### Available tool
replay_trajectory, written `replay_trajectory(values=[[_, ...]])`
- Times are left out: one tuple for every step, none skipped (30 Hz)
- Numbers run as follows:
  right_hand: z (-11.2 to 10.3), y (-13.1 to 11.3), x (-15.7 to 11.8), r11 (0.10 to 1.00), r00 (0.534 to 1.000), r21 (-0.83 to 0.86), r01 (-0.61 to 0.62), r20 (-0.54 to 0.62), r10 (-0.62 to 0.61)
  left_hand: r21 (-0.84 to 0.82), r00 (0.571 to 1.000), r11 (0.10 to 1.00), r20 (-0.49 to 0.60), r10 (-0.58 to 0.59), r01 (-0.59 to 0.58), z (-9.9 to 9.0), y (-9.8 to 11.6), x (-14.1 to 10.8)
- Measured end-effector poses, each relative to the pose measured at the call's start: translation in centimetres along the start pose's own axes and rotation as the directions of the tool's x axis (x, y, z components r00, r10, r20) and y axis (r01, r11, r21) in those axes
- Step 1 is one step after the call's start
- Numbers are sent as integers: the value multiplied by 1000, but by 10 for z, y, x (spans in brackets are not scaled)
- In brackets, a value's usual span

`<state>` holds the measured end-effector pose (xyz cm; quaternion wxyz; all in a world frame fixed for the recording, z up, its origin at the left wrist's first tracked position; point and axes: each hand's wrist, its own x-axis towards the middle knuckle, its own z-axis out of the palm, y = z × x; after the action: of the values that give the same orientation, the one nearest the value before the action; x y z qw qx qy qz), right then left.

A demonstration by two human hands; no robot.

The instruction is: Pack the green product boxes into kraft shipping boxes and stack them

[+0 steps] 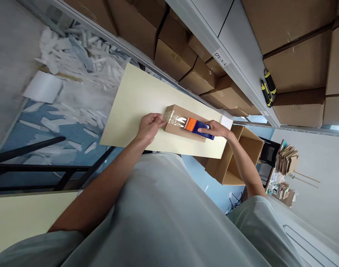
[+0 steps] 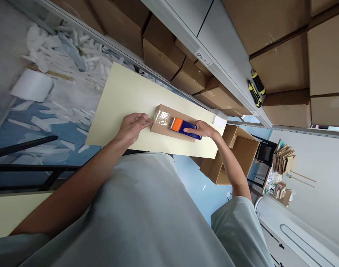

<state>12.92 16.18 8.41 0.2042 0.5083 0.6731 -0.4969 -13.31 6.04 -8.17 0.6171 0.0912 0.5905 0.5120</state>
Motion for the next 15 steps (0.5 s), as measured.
replay_trajectory(values=[[1,-2,1,1000,1000,-6,6,0,-6,-5,1000,1000,6,-4,4,-1,-2,2],[3,-4,3,1000,1000,-16,11,-2,-11,-12,1000,1000,10,-9,9,-3,-3,4],[4,-5,5,999,1000,-29,14,-6,-14,-22,1000,1000,10,-12,13,-4,-5,6],[5,-6,7,999,1000,-43,15,-11,-15,-32,1000,999,7,-15,15,-5,-7,8],[6,-7,8,998,1000,-54,13,-15,-14,-40,1000,999,3,-15,15,-6,-9,11],[7,-6,10,998,1000,-61,7,-20,-9,-44,1000,999,0,-15,15,-7,-12,14],[8,-6,11,998,1000,-64,0,-25,-2,-44,1000,999,-2,-15,15,-6,-14,17],[8,-6,11,998,1000,-65,-6,-29,4,-38,1000,999,-2,-19,19,-5,-17,20],[9,-5,11,998,999,-64,-11,-34,9,-26,1000,999,0,-28,28,-3,-20,23],[9,-5,11,998,999,-62,-13,-37,11,-8,999,999,4,-41,41,-1,-23,25],[9,-5,11,998,999,-59,-14,-41,11,18,998,998,11,-56,55,1,-26,27],[10,-5,10,998,999,-55,-13,-45,10,49,998,997,19,-65,64,3,-28,29],[10,-6,9,999,999,-53,-12,-48,9,82,998,995,30,-62,60,5,-30,30],[11,-6,9,999,999,-52,-11,-53,9,116,998,992,41,-46,41,6,-32,30],[11,-6,8,999,998,-53,-11,-60,8,148,999,989,47,-18,10,6,-33,29]])
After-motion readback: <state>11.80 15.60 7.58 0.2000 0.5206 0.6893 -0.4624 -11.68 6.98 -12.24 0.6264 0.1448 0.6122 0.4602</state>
